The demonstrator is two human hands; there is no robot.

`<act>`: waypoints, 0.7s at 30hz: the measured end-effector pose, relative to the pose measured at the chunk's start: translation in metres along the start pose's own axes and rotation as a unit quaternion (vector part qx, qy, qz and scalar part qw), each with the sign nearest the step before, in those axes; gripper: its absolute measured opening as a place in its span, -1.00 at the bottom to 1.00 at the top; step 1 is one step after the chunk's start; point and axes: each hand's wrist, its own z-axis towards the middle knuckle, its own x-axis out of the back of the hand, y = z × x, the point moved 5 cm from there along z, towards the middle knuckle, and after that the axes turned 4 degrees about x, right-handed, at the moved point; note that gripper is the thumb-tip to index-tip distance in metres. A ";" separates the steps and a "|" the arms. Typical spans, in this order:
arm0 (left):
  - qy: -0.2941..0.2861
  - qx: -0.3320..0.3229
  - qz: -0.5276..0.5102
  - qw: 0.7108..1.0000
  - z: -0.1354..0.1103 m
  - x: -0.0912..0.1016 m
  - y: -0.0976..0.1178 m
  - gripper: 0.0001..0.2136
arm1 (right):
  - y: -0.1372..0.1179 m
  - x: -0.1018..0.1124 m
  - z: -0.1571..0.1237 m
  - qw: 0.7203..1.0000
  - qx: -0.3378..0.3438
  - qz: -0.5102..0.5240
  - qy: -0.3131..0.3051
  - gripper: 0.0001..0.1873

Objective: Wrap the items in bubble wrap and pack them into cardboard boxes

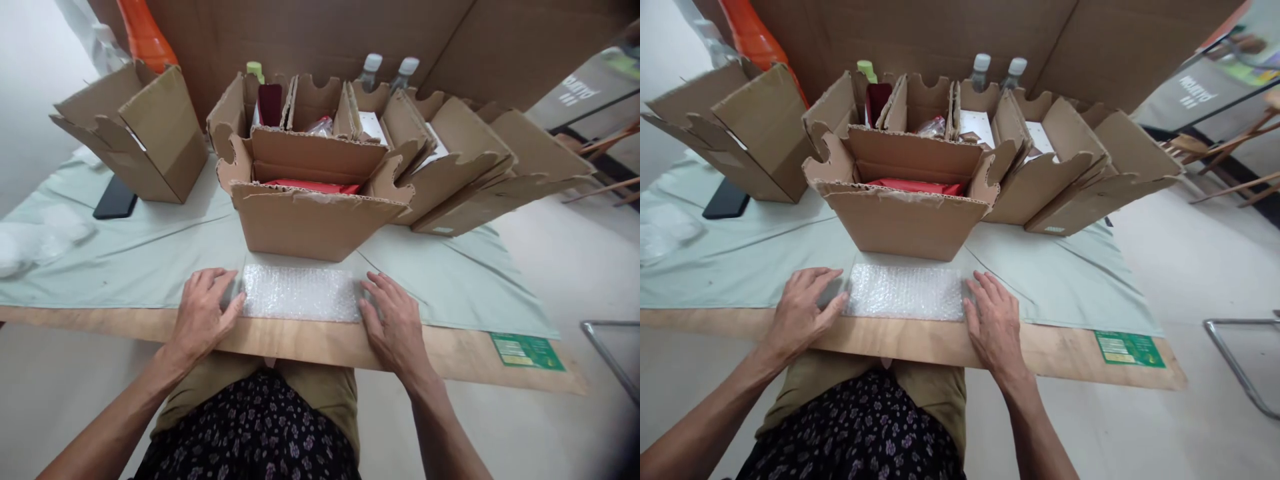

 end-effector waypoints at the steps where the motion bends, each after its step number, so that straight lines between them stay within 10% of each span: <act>1: -0.002 0.013 0.012 1.000 0.000 0.001 -0.003 -0.65 | 0.000 -0.002 0.003 1.000 -0.002 0.006 -0.008 -0.65; 11: -0.056 0.094 0.055 0.992 0.012 -0.023 0.003 -0.79 | 0.003 -0.037 0.026 0.997 -0.038 0.020 -0.060 -0.61; 21: -0.051 0.194 -0.201 0.959 0.010 -0.014 0.016 -0.90 | 0.004 -0.023 0.019 0.970 -0.124 0.209 0.008 -0.81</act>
